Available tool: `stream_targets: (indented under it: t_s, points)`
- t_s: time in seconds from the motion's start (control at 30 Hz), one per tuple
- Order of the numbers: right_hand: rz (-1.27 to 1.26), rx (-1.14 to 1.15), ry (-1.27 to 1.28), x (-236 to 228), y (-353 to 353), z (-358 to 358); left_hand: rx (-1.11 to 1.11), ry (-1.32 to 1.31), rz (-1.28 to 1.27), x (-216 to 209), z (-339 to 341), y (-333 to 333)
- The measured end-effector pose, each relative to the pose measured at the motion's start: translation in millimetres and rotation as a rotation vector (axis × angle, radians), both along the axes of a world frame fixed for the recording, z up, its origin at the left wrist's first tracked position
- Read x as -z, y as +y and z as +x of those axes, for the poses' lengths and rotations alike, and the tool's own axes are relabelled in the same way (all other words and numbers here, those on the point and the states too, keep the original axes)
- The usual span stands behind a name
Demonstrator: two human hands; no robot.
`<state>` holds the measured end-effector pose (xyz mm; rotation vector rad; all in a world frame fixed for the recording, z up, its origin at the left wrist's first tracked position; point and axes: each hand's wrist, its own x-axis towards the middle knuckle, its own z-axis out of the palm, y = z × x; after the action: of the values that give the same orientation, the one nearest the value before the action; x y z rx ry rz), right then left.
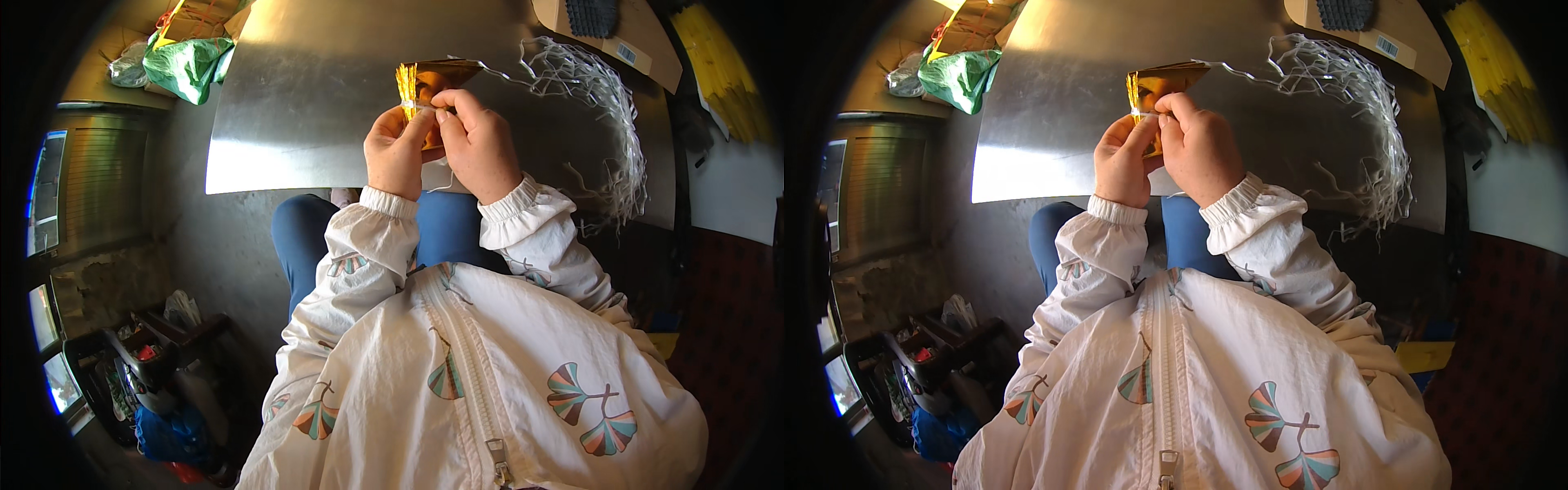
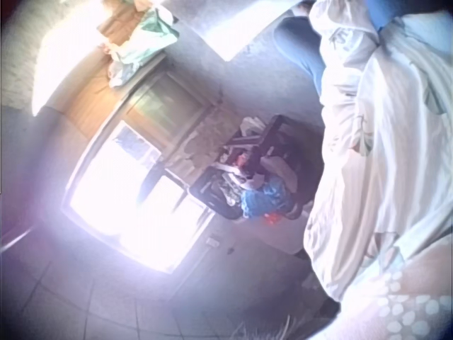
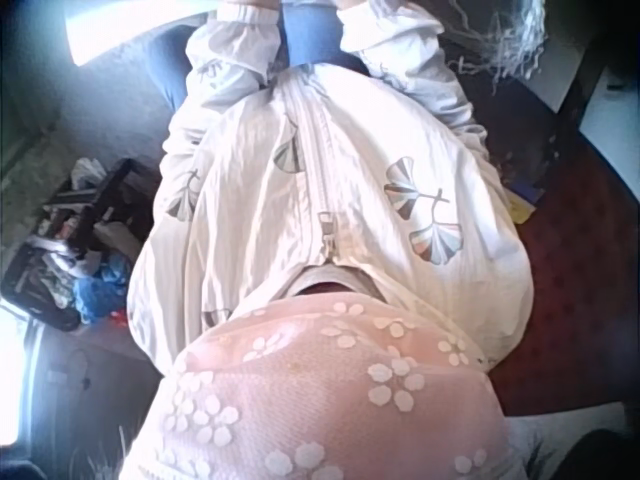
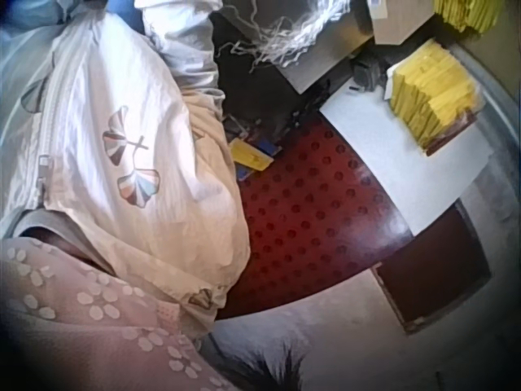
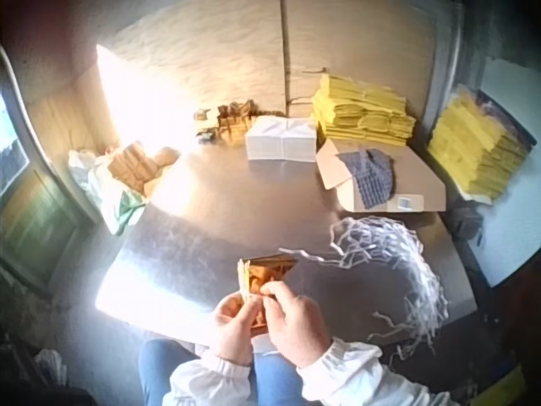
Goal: The person gathers a stack of gold-colored paper sheets on a metal table, aligns them, and ties the bundle with a white string. The person then places the tied bundle on the table among other similar bundles.
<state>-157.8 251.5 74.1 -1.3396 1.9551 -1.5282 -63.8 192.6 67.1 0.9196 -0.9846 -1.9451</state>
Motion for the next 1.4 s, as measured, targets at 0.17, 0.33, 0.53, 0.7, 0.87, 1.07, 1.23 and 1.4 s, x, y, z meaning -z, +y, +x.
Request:
stream_targets:
  t_s: [0.17, 0.33, 0.53, 0.7, 0.87, 1.07, 1.23, 1.4]
  points:
    - [-0.054, 0.074, 0.266, -8.6, 2.1, 12.8, 0.015, 0.131, 0.062, 3.1, -0.5, -5.1]
    - [-0.117, 0.067, 0.36, -15.0, -2.3, 15.4, 0.029, 0.242, 0.088, 3.8, 1.0, -10.3]
    - [-0.132, 0.049, 0.424, -18.4, -1.1, 16.9, 0.049, 0.349, 0.128, 6.4, 2.8, -11.0]
    - [-0.104, 0.023, 0.486, -20.7, 0.5, 18.2, 0.066, 0.419, 0.136, 7.5, 5.2, -11.6]
    - [-0.079, 0.015, 0.528, -24.4, 1.3, 21.3, 0.019, 0.581, 0.229, 3.3, 4.2, -7.8]
    - [-0.034, -0.014, 0.578, -23.0, 3.1, 24.4, -0.012, 0.39, 0.22, 1.8, 3.3, -10.5]
    - [0.036, -0.054, 0.549, -18.9, 1.1, 25.6, -0.1, 0.3, 0.262, 5.9, 4.4, -10.3]
    - [0.12, -0.08, 0.502, -18.2, 8.0, 35.1, -0.155, 0.285, 0.244, 9.7, 1.0, -13.6]
